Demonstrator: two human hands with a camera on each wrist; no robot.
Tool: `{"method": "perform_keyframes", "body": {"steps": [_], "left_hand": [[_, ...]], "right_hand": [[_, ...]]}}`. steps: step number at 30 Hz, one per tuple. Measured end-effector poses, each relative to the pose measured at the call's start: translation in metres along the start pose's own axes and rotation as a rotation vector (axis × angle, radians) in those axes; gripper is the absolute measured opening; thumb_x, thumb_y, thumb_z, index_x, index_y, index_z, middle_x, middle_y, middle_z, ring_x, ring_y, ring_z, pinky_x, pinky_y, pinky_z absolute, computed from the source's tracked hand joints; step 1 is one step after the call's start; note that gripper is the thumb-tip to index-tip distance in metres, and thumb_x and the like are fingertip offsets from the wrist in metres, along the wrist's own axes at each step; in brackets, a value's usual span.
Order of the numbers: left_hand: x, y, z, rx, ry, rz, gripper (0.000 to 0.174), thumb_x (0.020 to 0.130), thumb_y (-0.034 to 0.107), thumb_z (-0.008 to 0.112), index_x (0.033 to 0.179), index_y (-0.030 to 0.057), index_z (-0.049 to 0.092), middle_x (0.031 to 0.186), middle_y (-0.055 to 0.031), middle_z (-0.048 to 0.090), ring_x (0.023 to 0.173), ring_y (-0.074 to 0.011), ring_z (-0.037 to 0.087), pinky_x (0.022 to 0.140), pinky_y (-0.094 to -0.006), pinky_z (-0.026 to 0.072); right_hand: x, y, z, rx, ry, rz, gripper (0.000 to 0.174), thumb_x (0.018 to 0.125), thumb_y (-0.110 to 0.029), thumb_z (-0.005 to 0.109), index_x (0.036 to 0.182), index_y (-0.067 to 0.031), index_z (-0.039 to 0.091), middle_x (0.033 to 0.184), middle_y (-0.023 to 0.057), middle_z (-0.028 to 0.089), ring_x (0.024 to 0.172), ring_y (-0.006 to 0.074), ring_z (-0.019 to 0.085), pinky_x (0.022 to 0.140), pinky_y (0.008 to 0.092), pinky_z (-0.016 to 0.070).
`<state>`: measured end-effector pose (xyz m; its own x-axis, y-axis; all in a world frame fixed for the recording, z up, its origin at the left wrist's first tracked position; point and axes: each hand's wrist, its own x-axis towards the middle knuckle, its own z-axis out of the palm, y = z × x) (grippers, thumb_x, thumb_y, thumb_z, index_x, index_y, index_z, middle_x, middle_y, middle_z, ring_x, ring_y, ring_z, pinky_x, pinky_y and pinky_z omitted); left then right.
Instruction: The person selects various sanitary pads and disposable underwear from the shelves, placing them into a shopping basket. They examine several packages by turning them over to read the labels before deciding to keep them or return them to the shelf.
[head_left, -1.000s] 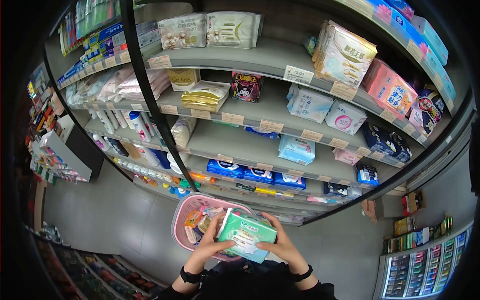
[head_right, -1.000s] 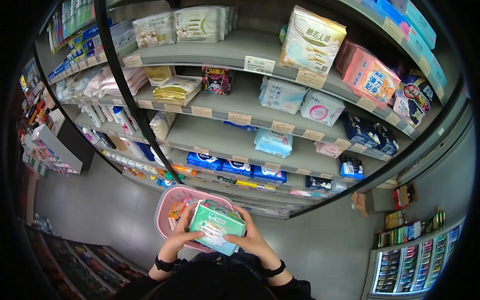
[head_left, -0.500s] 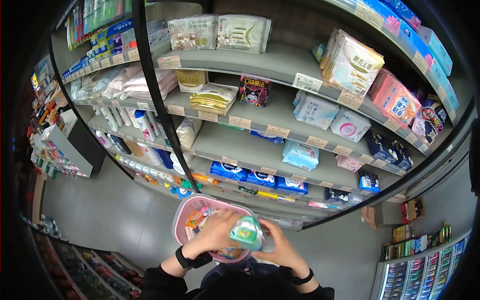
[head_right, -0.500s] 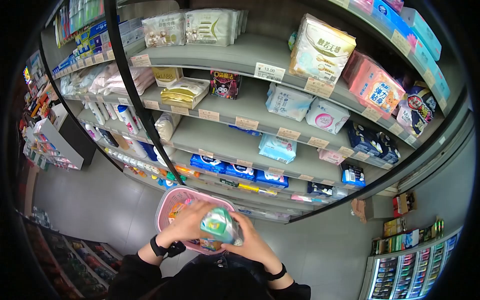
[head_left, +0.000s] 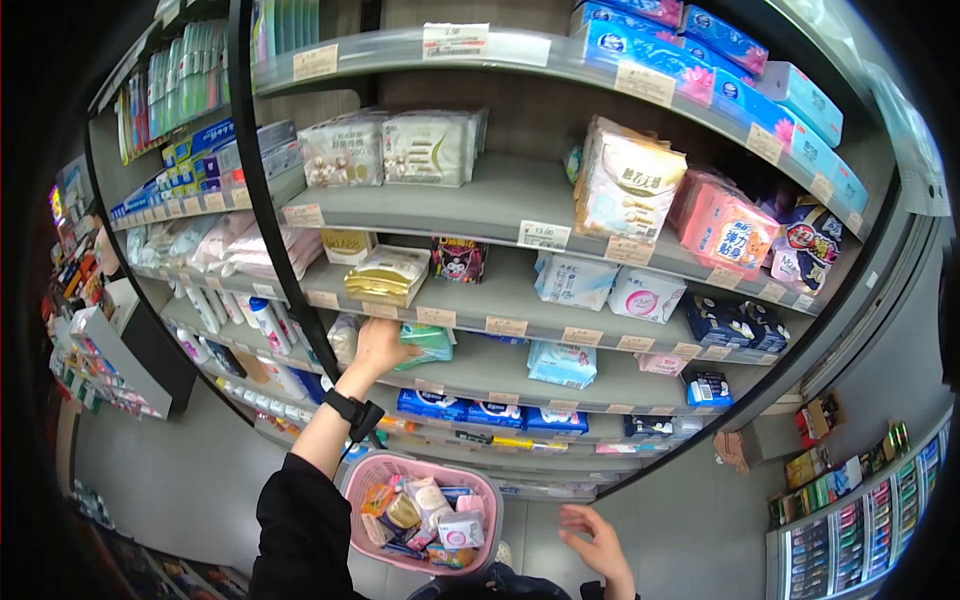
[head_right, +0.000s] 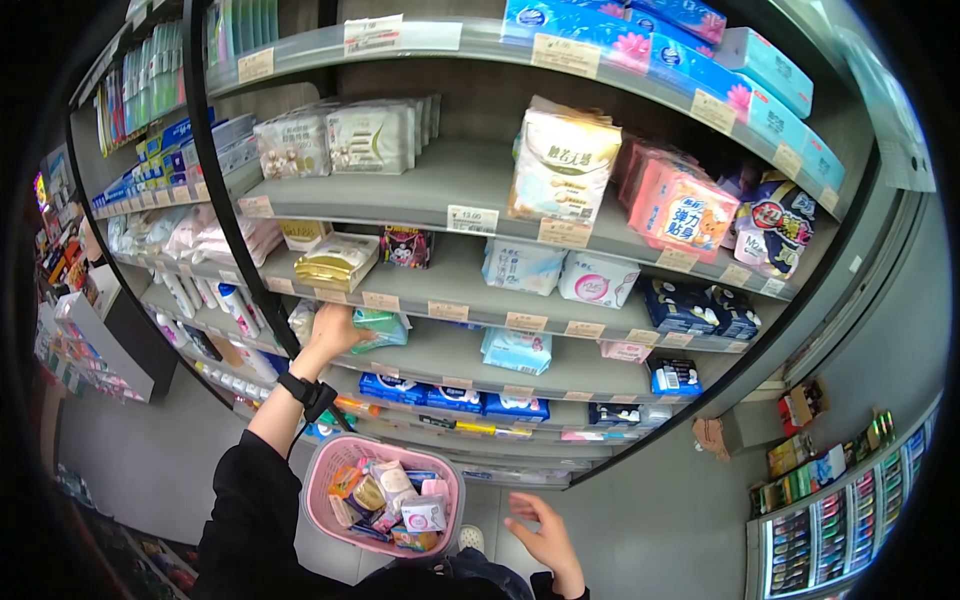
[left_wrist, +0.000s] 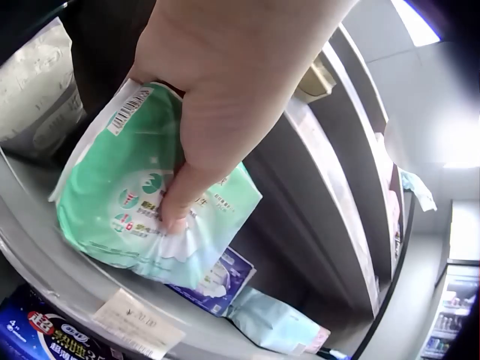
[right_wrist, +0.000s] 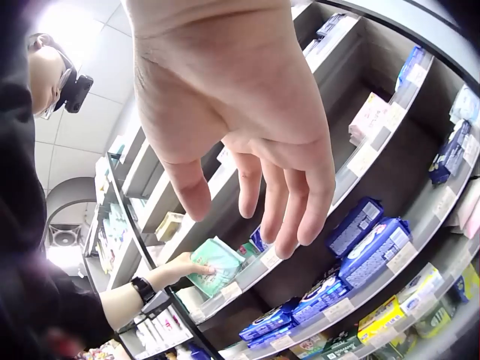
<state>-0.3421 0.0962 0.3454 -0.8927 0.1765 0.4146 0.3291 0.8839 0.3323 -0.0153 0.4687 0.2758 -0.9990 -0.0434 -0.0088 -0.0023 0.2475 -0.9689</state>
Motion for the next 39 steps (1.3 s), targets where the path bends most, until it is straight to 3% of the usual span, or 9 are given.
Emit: {"method": "perform_keyframes", "body": {"steps": [3,12,15,18,21,22,28,31,39], "left_hand": [[0.027,-0.026,0.028,0.181,-0.103,0.08,0.071,0.063,0.042,0.081,0.119,0.0046,0.061,0.127,-0.0193,0.056,0.124,-0.0341,0.048,0.105,-0.0414,0.038],[0.043,-0.039,0.05,0.051,-0.171,0.073,0.052,0.069,0.032,0.078,0.113,0.0088,0.065,0.111,-0.017,0.064,0.112,-0.0348,0.056,0.098,-0.0437,0.042],[0.009,-0.003,0.027,0.107,0.051,0.223,0.04,0.069,0.024,0.075,0.1,0.0006,0.065,0.101,-0.0203,0.064,0.102,-0.0386,0.058,0.089,-0.0451,0.0466],[-0.035,0.041,-0.014,0.023,0.304,0.354,0.022,0.066,0.012,0.072,0.086,0.0057,0.062,0.089,-0.0134,0.06,0.089,-0.0335,0.058,0.075,-0.0431,0.0461],[-0.049,0.057,-0.048,0.125,0.724,0.513,0.018,0.067,0.006,0.066,0.084,0.0079,0.06,0.089,-0.0101,0.055,0.086,-0.0326,0.057,0.072,-0.042,0.0437],[-0.046,0.059,-0.061,0.109,0.772,0.473,0.033,0.064,0.002,0.062,0.097,0.0059,0.061,0.1,-0.0125,0.056,0.097,-0.0371,0.056,0.084,-0.046,0.0437],[-0.012,0.067,-0.133,0.276,0.555,0.281,0.055,0.063,0.0,0.058,0.118,0.0081,0.057,0.12,-0.015,0.055,0.123,-0.0408,0.045,0.101,-0.0488,0.0371],[0.003,0.048,-0.143,0.031,0.134,0.295,0.053,0.065,0.003,0.058,0.118,0.0064,0.055,0.118,-0.0142,0.058,0.115,-0.035,0.052,0.097,-0.0422,0.0428],[0.035,0.022,-0.137,-0.255,0.324,0.076,0.043,0.072,0.01,0.074,0.11,0.0011,0.059,0.099,-0.018,0.06,0.09,-0.0357,0.058,0.078,-0.0394,0.0471]], "right_hand": [[-0.006,0.006,-0.004,-0.018,0.034,0.017,0.044,0.081,-0.009,0.073,0.123,-0.0046,0.058,0.112,0.0106,0.067,0.101,0.0197,0.064,0.086,0.031,0.0499],[-0.012,0.022,-0.008,0.002,0.109,0.061,0.042,0.082,-0.01,0.073,0.121,-0.0047,0.059,0.11,0.0102,0.067,0.097,0.0186,0.065,0.085,0.03,0.0511],[-0.01,0.022,-0.009,0.029,0.093,0.042,0.042,0.082,-0.009,0.073,0.121,-0.0043,0.059,0.109,0.011,0.067,0.097,0.0185,0.065,0.085,0.0297,0.0514],[-0.009,0.032,-0.016,0.036,0.088,0.116,0.041,0.082,-0.008,0.073,0.12,-0.0037,0.059,0.107,0.0117,0.067,0.096,0.0189,0.066,0.085,0.0297,0.0514],[-0.001,0.05,-0.019,0.07,0.108,0.105,0.041,0.082,-0.009,0.073,0.12,-0.003,0.059,0.107,0.0122,0.067,0.096,0.019,0.066,0.085,0.0302,0.0516],[0.002,0.053,-0.019,0.031,0.104,0.093,0.041,0.082,-0.01,0.073,0.12,-0.0027,0.059,0.106,0.0123,0.067,0.095,0.0191,0.066,0.085,0.0304,0.0516],[0.018,0.034,-0.011,-0.037,0.043,0.085,0.042,0.082,-0.012,0.073,0.12,-0.0026,0.059,0.106,0.0129,0.067,0.094,0.0195,0.065,0.083,0.0305,0.0515],[0.022,0.035,-0.007,-0.032,0.008,0.062,0.042,0.082,-0.013,0.072,0.12,-0.0034,0.059,0.106,0.013,0.067,0.095,0.0196,0.065,0.084,0.0309,0.051],[0.024,0.04,-0.006,-0.028,-0.014,0.05,0.042,0.083,-0.016,0.072,0.121,-0.0041,0.059,0.107,0.0127,0.067,0.094,0.0192,0.066,0.084,0.0313,0.0501]]}}
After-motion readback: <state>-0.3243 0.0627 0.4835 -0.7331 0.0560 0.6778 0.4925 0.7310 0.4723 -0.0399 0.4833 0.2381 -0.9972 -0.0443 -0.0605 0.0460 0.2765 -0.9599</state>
